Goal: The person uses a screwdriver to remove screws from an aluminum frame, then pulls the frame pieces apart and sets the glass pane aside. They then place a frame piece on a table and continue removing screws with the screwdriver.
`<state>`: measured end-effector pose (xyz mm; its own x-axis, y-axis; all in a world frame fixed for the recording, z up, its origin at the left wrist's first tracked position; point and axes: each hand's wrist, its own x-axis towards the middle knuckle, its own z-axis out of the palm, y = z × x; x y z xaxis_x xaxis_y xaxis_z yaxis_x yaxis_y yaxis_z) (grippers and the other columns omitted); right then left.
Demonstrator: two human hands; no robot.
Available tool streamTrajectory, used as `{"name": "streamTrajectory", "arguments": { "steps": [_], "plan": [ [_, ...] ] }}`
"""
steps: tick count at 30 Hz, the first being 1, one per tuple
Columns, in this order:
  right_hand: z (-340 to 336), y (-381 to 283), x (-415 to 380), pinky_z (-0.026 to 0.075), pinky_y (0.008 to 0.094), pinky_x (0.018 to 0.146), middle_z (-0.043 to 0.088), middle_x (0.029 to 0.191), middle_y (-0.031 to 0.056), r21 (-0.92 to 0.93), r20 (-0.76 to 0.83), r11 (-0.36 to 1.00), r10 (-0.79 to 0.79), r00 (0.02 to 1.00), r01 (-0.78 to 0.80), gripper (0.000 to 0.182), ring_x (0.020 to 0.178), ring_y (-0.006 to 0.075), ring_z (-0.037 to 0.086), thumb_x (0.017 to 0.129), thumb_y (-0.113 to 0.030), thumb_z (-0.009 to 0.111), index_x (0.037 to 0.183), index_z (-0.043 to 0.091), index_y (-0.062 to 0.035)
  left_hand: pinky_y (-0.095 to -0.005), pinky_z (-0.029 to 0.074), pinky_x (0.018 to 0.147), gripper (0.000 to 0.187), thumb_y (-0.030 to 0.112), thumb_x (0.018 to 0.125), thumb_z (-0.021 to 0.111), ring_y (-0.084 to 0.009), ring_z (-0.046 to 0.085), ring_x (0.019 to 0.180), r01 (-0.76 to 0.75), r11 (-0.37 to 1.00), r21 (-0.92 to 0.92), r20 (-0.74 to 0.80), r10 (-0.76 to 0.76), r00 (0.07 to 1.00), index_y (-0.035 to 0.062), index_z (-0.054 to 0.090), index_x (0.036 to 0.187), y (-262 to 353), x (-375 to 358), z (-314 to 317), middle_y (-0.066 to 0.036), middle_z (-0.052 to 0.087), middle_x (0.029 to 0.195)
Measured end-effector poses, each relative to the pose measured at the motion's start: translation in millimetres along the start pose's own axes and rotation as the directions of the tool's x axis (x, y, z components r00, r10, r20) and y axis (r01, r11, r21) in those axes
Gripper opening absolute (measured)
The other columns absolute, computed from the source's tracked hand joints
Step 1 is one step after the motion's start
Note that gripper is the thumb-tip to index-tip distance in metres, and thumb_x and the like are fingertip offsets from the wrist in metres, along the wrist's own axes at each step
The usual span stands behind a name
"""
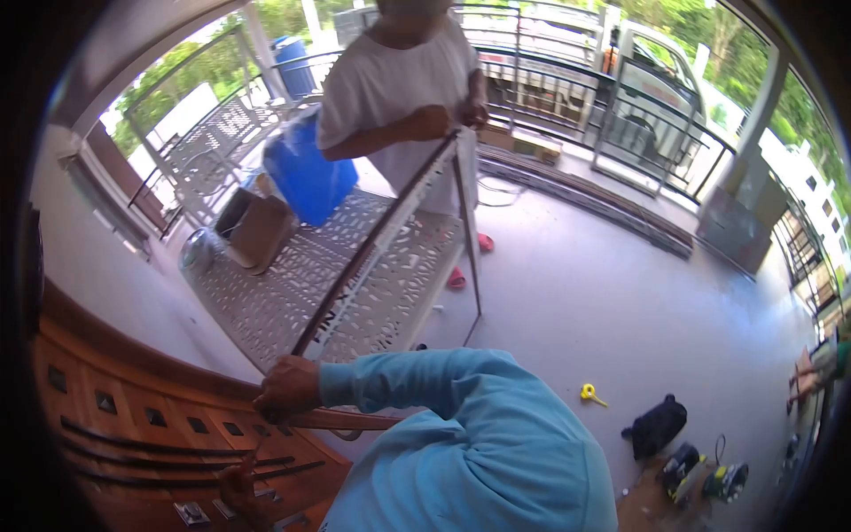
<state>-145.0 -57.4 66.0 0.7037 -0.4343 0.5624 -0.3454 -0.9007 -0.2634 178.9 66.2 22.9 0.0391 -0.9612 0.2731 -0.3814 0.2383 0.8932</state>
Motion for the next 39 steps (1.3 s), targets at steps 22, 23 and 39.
{"name": "streamTrajectory", "arguments": {
  "steps": [22, 23, 39],
  "plan": [
    [-23, -9, 7, 0.048, 0.0390, 0.054, 0.059, 0.069, 0.0048, -0.045, 0.093, 0.998, 0.038, 0.995, -0.034, 0.023, 0.066, 0.0257, 0.064, 0.082, -0.036, 0.064, 0.098, 0.058, -0.0195, -0.0183, 0.042, 0.052, 0.027, 0.032, 0.092, 0.062, -0.0045, 0.053, 0.060, -0.101, 0.995, 0.013, -0.103, 0.102, 0.989, 0.0057, 0.056, 0.095, 43, -1, 20, 0.000, 0.058, 0.071],
    [-24, -9, 7, 0.048, 0.0389, 0.054, 0.059, 0.069, 0.0047, -0.040, 0.099, 0.999, 0.036, 0.994, -0.033, 0.023, 0.066, 0.0256, 0.064, 0.082, -0.035, 0.064, 0.098, 0.058, -0.0195, -0.0189, 0.043, 0.053, 0.025, 0.029, 0.092, 0.062, -0.0053, 0.053, 0.061, -0.004, 0.999, -0.041, -0.104, -0.001, 0.995, 0.0056, 0.056, 0.095, 42, -2, 18, 0.000, 0.057, 0.071],
    [-25, -10, 7, 0.048, 0.0370, 0.051, 0.059, 0.069, 0.0034, -0.051, 0.076, 0.998, 0.036, 0.996, -0.032, 0.029, 0.065, 0.0221, 0.064, 0.082, -0.037, 0.066, 0.105, 0.060, -0.0206, -0.0204, 0.042, 0.054, 0.016, 0.017, 0.086, 0.071, -0.0059, 0.052, 0.063, 0.230, 0.969, -0.093, -0.114, -0.240, 0.964, 0.0044, 0.063, 0.092, 35, -5, 12, 0.000, 0.056, 0.080]
  ]
}}
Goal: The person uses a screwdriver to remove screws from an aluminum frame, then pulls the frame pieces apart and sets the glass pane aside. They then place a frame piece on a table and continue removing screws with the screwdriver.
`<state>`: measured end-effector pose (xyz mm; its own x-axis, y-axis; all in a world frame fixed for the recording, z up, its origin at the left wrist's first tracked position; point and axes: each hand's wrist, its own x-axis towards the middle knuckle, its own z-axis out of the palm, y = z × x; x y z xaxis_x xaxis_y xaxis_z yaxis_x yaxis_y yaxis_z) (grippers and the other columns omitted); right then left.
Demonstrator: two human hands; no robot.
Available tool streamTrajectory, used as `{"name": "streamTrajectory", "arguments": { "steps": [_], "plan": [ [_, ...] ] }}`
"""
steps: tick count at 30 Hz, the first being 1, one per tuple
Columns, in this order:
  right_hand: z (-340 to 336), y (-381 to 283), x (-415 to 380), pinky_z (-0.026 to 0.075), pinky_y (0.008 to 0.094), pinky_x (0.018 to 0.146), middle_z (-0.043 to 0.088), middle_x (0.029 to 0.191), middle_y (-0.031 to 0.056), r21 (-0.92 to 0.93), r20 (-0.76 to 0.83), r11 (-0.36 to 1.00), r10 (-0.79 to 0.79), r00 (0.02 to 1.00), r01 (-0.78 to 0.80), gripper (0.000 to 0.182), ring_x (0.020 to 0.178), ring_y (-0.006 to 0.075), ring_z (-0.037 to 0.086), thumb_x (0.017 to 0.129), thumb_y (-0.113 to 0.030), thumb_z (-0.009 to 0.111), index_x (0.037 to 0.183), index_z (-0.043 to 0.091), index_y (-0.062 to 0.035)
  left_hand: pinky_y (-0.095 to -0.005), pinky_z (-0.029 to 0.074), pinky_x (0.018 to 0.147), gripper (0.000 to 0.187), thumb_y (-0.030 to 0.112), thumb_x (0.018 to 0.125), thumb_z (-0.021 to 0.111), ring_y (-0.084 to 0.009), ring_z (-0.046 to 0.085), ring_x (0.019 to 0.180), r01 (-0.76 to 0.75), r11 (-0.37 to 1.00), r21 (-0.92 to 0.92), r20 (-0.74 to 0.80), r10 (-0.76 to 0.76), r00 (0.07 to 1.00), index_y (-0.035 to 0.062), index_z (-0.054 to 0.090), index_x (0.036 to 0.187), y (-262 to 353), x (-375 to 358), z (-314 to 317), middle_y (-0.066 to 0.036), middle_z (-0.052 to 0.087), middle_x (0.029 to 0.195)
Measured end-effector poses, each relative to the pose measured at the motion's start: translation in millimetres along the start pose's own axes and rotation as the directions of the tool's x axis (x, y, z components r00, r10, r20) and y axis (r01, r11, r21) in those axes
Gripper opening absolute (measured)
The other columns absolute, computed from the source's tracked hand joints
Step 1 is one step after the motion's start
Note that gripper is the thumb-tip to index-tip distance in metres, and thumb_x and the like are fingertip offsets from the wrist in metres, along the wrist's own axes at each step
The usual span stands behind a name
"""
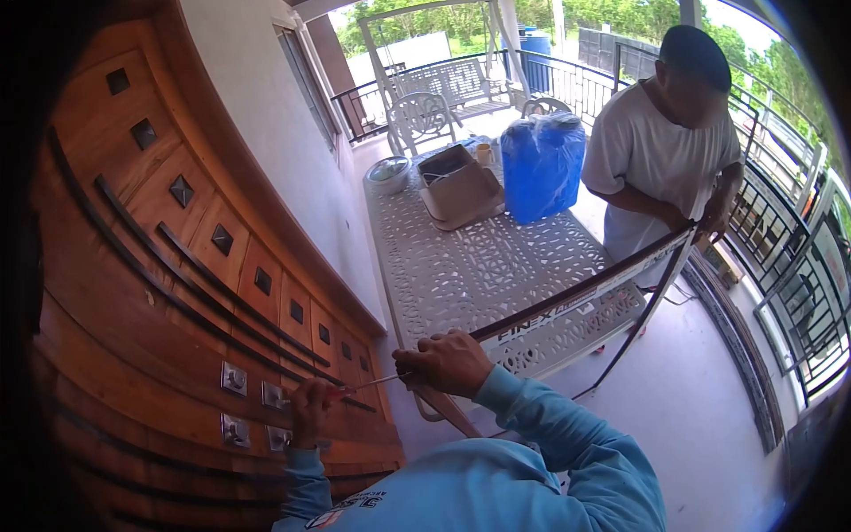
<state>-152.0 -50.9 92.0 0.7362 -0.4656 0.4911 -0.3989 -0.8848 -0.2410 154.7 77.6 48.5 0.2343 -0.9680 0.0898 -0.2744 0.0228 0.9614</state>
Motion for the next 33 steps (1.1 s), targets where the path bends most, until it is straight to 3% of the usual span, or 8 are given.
{"name": "streamTrajectory", "arguments": {
  "steps": [2, 7, 13, 18, 24, 26, 29, 33],
  "plan": [
    [2, 2, 1, 0.046, 0.0358, 0.050, 0.057, 0.067, 0.0021, -0.005, -0.020, 1.000, -0.016, 1.000, 0.016, 0.034, 0.061, 0.0205, 0.062, 0.081, -0.037, 0.068, 0.110, 0.062, -0.0214, -0.0206, 0.042, 0.053, 0.016, 0.017, 0.086, 0.071, -0.0062, 0.052, 0.063, 0.111, 0.993, -0.033, 0.042, -0.110, 0.993, 0.0043, 0.062, 0.092, 15, 2, 2, 0.000, 0.058, 0.081],
    [-3, -1, -1, 0.046, 0.0367, 0.051, 0.058, 0.068, 0.0019, -0.005, -0.015, 1.000, 0.007, 1.000, -0.007, 0.035, 0.061, 0.0211, 0.062, 0.080, -0.037, 0.068, 0.111, 0.061, -0.0219, -0.0203, 0.039, 0.049, 0.016, 0.020, 0.091, 0.063, -0.0061, 0.050, 0.056, -0.403, 0.900, 0.164, -0.063, 0.417, 0.907, 0.0040, 0.061, 0.093, 2, 7, 13, 0.001, 0.056, 0.070],
    [-2, -2, -2, 0.045, 0.0379, 0.055, 0.059, 0.069, 0.0025, -0.008, 0.008, 0.999, 0.034, 0.999, -0.034, 0.036, 0.062, 0.0221, 0.062, 0.080, -0.038, 0.068, 0.111, 0.062, -0.0225, -0.0246, 0.049, 0.060, 0.012, 0.008, 0.085, 0.067, -0.0106, 0.058, 0.065, 0.058, 0.984, -0.169, 0.020, -0.055, 0.998, 0.0027, 0.059, 0.093, -12, 0, -5, -0.002, 0.057, 0.074],
    [-3, -2, -1, 0.047, 0.0380, 0.051, 0.058, 0.068, 0.0038, 0.009, -0.025, 0.999, 0.033, 0.999, -0.033, 0.029, 0.062, 0.0229, 0.064, 0.079, -0.038, 0.067, 0.101, 0.061, -0.0198, -0.0220, 0.046, 0.055, 0.034, 0.034, 0.089, 0.067, -0.0087, 0.056, 0.062, -0.417, 0.902, 0.113, 0.001, 0.419, 0.908, 0.0047, 0.058, 0.102, 14, 9, 19, 0.000, 0.058, 0.071],
    [-1, 0, -2, 0.047, 0.0383, 0.050, 0.058, 0.066, 0.0037, 0.020, -0.063, 1.000, 0.021, 0.998, -0.020, 0.026, 0.063, 0.0234, 0.064, 0.078, -0.036, 0.068, 0.097, 0.060, -0.0195, -0.0304, 0.053, 0.071, 0.022, 0.011, 0.086, 0.068, -0.0165, 0.064, 0.075, 0.049, 0.961, -0.273, 0.062, -0.034, 0.997, 0.0054, 0.057, 0.104, 1, -5, 3, -0.003, 0.059, 0.073],
    [-2, 0, -3, 0.047, 0.0386, 0.050, 0.059, 0.067, 0.0035, 0.020, -0.087, 1.000, 0.016, 0.996, -0.014, 0.027, 0.063, 0.0237, 0.064, 0.077, -0.036, 0.069, 0.097, 0.060, -0.0196, -0.0298, 0.053, 0.071, 0.022, 0.011, 0.085, 0.069, -0.0170, 0.064, 0.075, 0.007, 0.948, -0.317, 0.049, 0.010, 0.999, 0.0055, 0.058, 0.103, 13, -4, 16, -0.003, 0.059, 0.073],
    [2, 1, -2, 0.047, 0.0393, 0.050, 0.060, 0.067, 0.0042, 0.033, -0.092, 0.999, 0.020, 0.996, -0.017, 0.027, 0.063, 0.0242, 0.064, 0.077, -0.036, 0.068, 0.097, 0.060, -0.0201, -0.0270, 0.051, 0.067, 0.023, 0.020, 0.088, 0.067, -0.0152, 0.062, 0.077, -0.379, 0.925, 0.041, -0.041, 0.380, 0.924, 0.0059, 0.059, 0.104, 17, -1, 24, -0.003, 0.060, 0.077],
    [6, 1, -7, 0.047, 0.0385, 0.053, 0.059, 0.068, 0.0024, 0.019, -0.052, 0.999, 0.051, 0.997, -0.050, 0.026, 0.063, 0.0224, 0.063, 0.078, -0.037, 0.066, 0.098, 0.064, -0.0212, -0.0235, 0.049, 0.065, 0.019, 0.025, 0.091, 0.063, -0.0127, 0.059, 0.077, -0.182, 0.953, 0.244, -0.038, 0.196, 0.980, 0.0075, 0.060, 0.096, -55, -5, -18, -0.003, 0.057, 0.085]
  ]
}}
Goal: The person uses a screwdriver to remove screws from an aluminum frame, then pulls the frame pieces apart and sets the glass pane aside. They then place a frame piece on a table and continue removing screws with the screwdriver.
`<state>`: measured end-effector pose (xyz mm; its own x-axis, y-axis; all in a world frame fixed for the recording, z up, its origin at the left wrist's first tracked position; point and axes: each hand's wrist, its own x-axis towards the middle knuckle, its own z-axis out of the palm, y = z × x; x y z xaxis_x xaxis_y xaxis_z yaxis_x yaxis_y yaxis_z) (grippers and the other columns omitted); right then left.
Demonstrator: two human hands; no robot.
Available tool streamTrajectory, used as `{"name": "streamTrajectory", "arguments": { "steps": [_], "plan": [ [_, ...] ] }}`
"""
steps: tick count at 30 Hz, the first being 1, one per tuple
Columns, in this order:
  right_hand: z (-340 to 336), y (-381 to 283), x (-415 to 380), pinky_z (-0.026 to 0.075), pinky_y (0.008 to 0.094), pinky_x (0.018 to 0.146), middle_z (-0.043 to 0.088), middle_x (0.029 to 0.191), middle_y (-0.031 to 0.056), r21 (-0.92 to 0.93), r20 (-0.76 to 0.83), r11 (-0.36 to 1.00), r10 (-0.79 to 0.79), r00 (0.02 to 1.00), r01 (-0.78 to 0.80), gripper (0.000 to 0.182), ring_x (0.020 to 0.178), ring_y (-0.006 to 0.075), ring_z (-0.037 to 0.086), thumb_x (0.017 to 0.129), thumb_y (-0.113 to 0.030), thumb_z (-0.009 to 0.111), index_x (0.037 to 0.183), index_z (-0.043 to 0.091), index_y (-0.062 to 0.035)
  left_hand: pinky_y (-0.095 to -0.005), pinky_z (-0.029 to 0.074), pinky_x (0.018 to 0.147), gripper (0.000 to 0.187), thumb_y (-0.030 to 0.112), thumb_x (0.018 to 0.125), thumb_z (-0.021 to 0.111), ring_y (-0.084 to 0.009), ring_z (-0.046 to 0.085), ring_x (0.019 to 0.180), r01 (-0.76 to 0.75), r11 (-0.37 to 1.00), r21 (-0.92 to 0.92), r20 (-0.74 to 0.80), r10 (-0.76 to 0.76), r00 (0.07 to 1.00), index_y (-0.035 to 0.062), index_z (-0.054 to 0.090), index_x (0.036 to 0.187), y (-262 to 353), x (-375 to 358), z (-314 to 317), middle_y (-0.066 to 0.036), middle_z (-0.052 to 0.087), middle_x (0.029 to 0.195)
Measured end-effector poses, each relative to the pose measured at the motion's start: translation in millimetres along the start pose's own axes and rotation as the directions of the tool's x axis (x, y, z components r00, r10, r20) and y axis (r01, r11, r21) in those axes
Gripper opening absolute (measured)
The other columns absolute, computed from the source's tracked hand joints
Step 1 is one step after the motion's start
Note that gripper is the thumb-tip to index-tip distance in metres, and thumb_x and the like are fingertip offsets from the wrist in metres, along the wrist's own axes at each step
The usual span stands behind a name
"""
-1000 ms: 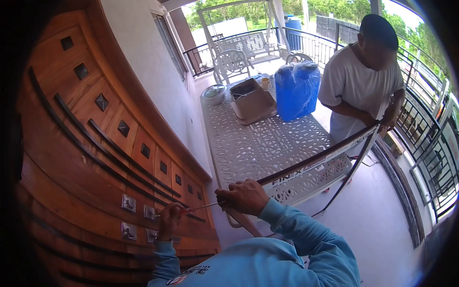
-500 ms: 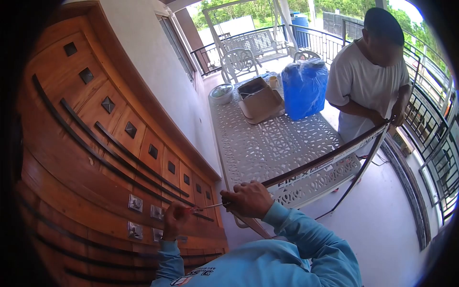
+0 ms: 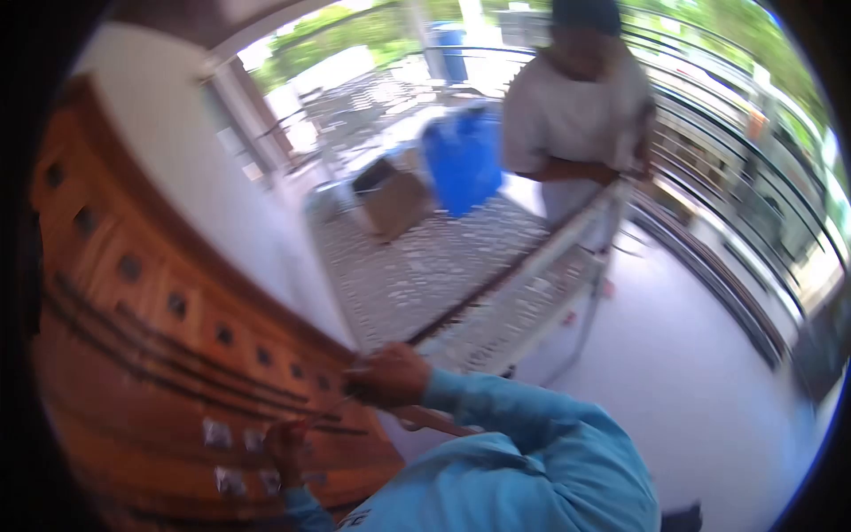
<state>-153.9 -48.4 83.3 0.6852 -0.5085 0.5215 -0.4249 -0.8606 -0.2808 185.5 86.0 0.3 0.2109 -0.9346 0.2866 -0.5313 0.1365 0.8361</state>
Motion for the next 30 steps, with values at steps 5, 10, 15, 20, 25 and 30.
{"name": "streamTrajectory", "arguments": {
  "steps": [5, 10, 15, 20, 25, 30],
  "plan": [
    [21, 8, -5, 0.047, 0.0413, 0.057, 0.060, 0.070, 0.0061, 0.148, -0.127, 0.989, -0.008, 0.992, 0.027, 0.020, 0.067, 0.0265, 0.063, 0.074, -0.036, 0.067, 0.084, 0.063, -0.0192, -0.0243, 0.049, 0.065, 0.021, 0.028, 0.091, 0.064, -0.0135, 0.059, 0.076, 0.085, 0.990, -0.111, -0.073, -0.094, 0.993, 0.0068, 0.060, 0.095, 31, 11, 23, -0.004, 0.058, 0.084],
    [22, 7, 1, 0.047, 0.0419, 0.059, 0.061, 0.071, 0.0059, 0.150, -0.055, 0.989, 0.025, 0.998, -0.016, 0.020, 0.068, 0.0269, 0.063, 0.070, -0.035, 0.069, 0.082, 0.064, -0.0201, -0.0258, 0.049, 0.066, 0.022, 0.028, 0.091, 0.063, -0.0146, 0.059, 0.078, 0.114, 0.987, -0.115, -0.015, -0.117, 0.993, 0.0062, 0.059, 0.097, 47, 19, 32, -0.005, 0.058, 0.086],
    [12, 5, 0, 0.046, 0.0415, 0.056, 0.062, 0.068, 0.0045, 0.143, -0.102, 0.990, 0.013, 0.995, 0.002, 0.016, 0.065, 0.0266, 0.063, 0.067, -0.033, 0.070, 0.075, 0.066, -0.0205, -0.0272, 0.049, 0.068, 0.024, 0.028, 0.092, 0.062, -0.0156, 0.059, 0.080, 0.121, 0.984, -0.129, 0.020, -0.119, 0.993, 0.0055, 0.059, 0.099, 53, 28, 39, -0.006, 0.058, 0.088],
    [9, 1, -1, 0.046, 0.0410, 0.054, 0.062, 0.066, 0.0042, 0.108, -0.102, 0.994, 0.038, 0.994, -0.027, 0.011, 0.063, 0.0267, 0.063, 0.067, -0.029, 0.068, 0.073, 0.067, -0.0205, -0.0286, 0.049, 0.070, 0.025, 0.028, 0.092, 0.062, -0.0166, 0.059, 0.081, 0.126, 0.983, -0.131, 0.038, -0.122, 0.992, 0.0049, 0.058, 0.100, 56, 36, 42, -0.007, 0.058, 0.090],
    [13, 2, -1, 0.046, 0.0406, 0.055, 0.062, 0.064, 0.0039, 0.072, -0.121, 0.997, 0.041, 0.992, -0.032, 0.009, 0.063, 0.0268, 0.063, 0.069, -0.029, 0.067, 0.073, 0.067, -0.0205, -0.0300, 0.049, 0.072, 0.026, 0.028, 0.092, 0.061, -0.0176, 0.059, 0.083, 0.134, 0.981, -0.137, 0.053, -0.128, 0.990, 0.0043, 0.058, 0.102, 58, 38, 48, -0.008, 0.058, 0.092],
    [15, 5, 0, 0.046, 0.0408, 0.057, 0.062, 0.065, 0.0045, 0.084, -0.111, 0.996, 0.023, 0.994, -0.014, 0.013, 0.063, 0.0272, 0.063, 0.068, -0.031, 0.068, 0.075, 0.066, -0.0198, -0.0314, 0.048, 0.074, 0.027, 0.028, 0.093, 0.060, -0.0186, 0.059, 0.084, 0.137, 0.978, -0.156, 0.060, -0.129, 0.990, 0.0037, 0.057, 0.104, 53, 37, 43, -0.009, 0.059, 0.094]
  ]
}}
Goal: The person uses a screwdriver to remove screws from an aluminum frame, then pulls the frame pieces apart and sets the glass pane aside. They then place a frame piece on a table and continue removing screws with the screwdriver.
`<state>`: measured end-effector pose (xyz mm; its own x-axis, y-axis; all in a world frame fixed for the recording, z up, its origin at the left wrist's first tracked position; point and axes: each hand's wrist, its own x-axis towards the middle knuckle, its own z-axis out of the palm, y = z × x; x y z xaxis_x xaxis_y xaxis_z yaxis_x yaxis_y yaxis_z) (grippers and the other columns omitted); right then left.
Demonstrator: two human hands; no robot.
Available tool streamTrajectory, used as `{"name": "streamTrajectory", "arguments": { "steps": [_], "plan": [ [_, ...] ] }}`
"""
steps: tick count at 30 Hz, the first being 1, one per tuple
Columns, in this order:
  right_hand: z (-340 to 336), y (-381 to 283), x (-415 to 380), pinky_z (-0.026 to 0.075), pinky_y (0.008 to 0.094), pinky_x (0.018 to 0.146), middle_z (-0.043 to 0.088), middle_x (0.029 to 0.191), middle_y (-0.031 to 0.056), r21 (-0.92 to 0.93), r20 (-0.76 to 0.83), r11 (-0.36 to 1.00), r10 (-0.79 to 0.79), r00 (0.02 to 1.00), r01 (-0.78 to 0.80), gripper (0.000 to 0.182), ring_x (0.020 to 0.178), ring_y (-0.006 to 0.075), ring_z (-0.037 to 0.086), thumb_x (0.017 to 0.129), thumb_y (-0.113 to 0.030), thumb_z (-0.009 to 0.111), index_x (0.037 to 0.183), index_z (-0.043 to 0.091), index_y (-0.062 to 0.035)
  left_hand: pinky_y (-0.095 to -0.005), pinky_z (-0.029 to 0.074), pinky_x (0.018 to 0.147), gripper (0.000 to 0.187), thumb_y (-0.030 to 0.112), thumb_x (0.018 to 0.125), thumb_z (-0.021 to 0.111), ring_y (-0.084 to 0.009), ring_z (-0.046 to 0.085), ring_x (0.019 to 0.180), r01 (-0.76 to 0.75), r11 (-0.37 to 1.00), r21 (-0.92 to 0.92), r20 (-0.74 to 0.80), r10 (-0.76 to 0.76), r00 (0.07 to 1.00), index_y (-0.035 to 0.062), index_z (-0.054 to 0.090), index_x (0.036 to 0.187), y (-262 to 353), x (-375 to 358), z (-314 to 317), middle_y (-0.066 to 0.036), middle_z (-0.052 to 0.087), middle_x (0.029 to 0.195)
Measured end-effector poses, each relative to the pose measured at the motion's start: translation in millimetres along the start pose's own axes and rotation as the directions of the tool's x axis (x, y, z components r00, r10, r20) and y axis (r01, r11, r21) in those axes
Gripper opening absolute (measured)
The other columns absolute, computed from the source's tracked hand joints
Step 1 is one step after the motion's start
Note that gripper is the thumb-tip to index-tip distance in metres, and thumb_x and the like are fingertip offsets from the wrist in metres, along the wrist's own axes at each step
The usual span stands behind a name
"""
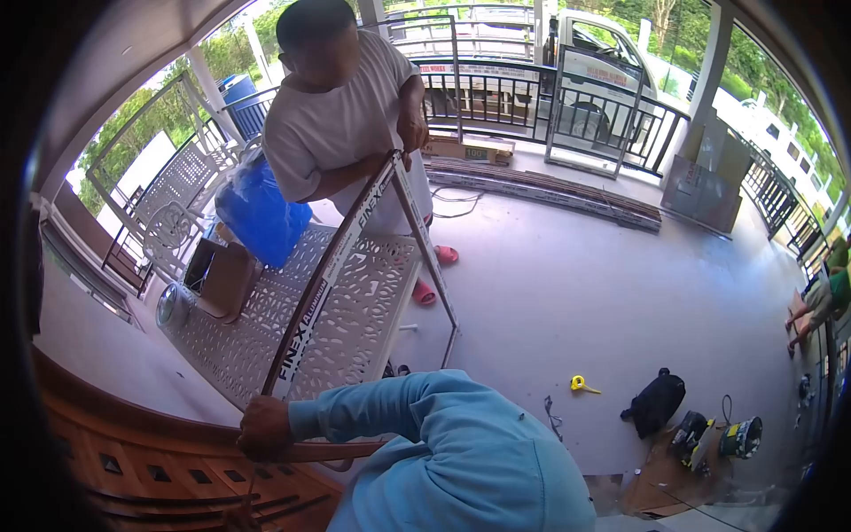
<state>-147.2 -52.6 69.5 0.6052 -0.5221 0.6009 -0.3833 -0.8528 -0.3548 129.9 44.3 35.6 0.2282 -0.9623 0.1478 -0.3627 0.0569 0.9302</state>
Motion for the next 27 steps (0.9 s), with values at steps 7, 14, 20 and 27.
{"name": "streamTrajectory", "arguments": {
  "steps": [7, 14, 20, 27],
  "plan": [
    [0, 0, 0, 0.045, 0.0415, 0.058, 0.060, 0.064, 0.0045, -0.018, 0.006, 1.000, 0.015, 1.000, -0.015, 0.015, 0.064, 0.0274, 0.063, 0.066, -0.032, 0.069, 0.073, 0.065, -0.0197, -0.0334, 0.048, 0.076, 0.029, 0.028, 0.093, 0.059, -0.0200, 0.059, 0.087, -0.006, 1.000, -0.011, 0.008, 0.006, 1.000, 0.0028, 0.056, 0.107, -1, -3, -8, -0.011, 0.059, 0.097],
    [2, 1, 1, 0.045, 0.0420, 0.058, 0.061, 0.064, 0.0051, -0.002, 0.021, 1.000, 0.001, 1.000, -0.001, 0.015, 0.064, 0.0278, 0.063, 0.067, -0.032, 0.069, 0.072, 0.064, -0.0190, -0.0354, 0.048, 0.079, 0.031, 0.029, 0.094, 0.059, -0.0214, 0.058, 0.089, -0.005, 1.000, -0.024, 0.012, 0.005, 1.000, 0.0019, 0.055, 0.110, -5, -4, -11, -0.012, 0.059, 0.100],
    [-4, -4, 2, 0.046, 0.0412, 0.057, 0.063, 0.066, 0.0055, -0.036, 0.062, 0.999, 0.038, 0.997, -0.036, 0.014, 0.065, 0.0272, 0.064, 0.069, -0.032, 0.068, 0.074, 0.066, -0.0195, -0.0371, 0.048, 0.081, 0.033, 0.029, 0.094, 0.058, -0.0226, 0.058, 0.091, -0.006, 1.000, -0.020, 0.016, 0.006, 1.000, 0.0012, 0.055, 0.112, -4, -1, -15, -0.013, 0.059, 0.103],
    [-10, -7, 2, 0.047, 0.0401, 0.056, 0.064, 0.065, 0.0045, -0.039, 0.107, 0.998, 0.059, 0.992, -0.056, 0.015, 0.065, 0.0258, 0.065, 0.065, -0.032, 0.069, 0.075, 0.067, -0.0206, -0.0391, 0.048, 0.083, 0.035, 0.029, 0.094, 0.057, -0.0240, 0.058, 0.093, 0.017, 0.999, -0.034, 0.013, -0.017, 1.000, 0.0003, 0.054, 0.115, -4, -2, -12, -0.015, 0.059, 0.105]
  ]
}}
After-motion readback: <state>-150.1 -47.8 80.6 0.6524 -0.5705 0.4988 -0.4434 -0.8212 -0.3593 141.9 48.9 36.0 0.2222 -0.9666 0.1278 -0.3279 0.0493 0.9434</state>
